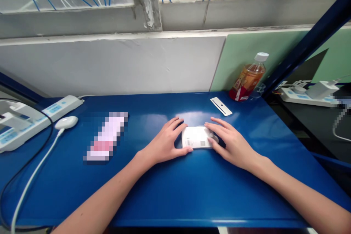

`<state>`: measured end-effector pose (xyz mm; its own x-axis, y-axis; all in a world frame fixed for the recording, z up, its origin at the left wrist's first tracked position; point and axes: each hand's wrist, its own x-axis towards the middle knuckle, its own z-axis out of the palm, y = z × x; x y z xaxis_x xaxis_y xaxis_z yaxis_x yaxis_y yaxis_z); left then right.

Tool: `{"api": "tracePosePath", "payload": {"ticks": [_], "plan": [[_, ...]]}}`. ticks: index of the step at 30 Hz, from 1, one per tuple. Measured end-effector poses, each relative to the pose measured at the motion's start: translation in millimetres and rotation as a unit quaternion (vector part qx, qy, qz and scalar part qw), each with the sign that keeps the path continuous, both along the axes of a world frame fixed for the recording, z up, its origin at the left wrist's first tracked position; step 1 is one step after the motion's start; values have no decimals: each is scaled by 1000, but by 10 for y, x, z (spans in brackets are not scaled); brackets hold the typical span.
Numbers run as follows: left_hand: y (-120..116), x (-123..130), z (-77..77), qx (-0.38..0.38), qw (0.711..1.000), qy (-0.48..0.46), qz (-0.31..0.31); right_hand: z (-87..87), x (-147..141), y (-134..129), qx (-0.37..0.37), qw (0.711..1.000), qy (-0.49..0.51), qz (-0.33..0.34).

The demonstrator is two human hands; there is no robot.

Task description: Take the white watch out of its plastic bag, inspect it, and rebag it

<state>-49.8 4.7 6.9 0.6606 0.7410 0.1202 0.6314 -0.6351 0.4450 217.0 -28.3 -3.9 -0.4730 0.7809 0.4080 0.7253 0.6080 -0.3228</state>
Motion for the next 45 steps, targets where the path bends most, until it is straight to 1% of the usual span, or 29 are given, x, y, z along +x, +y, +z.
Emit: {"api": "tracePosePath", "payload": {"ticks": [3,8,11,15,21,25,28,30,32,35,39,42,45], "plan": [[12,0,-4,0,1000,-5,-1,-25,44,32,-4,1000,-10,5],[20,3,-7,7,1000,-2,-9,-12,104,64,-47,996,-16,73],[13,10,0,12,1000,-1,-9,-6,126,76,-64,994,-9,93],[4,17,9,14,1000,-1,-10,-23,112,73,-75,993,10,86],[6,14,2,15,1000,-8,-13,-70,73,49,-72,995,25,64],[9,8,4,16,1000,-10,-16,-80,117,68,-84,994,34,66],[14,-2,5,19,1000,-9,-19,-60,162,95,-81,994,46,51],[18,-9,2,18,1000,-12,-16,-37,192,112,-62,997,39,32],[21,-12,-3,16,1000,-19,-12,-16,227,130,-24,999,22,14],[23,-14,-8,16,1000,-22,-11,0,288,160,15,1000,2,14],[13,-14,-8,15,1000,-15,-15,13,326,174,-17,999,1,38],[-1,-14,-4,21,1000,-1,-18,27,304,154,-53,998,-7,43],[-10,-14,-2,23,999,11,-20,22,271,134,-70,997,2,44]]}}
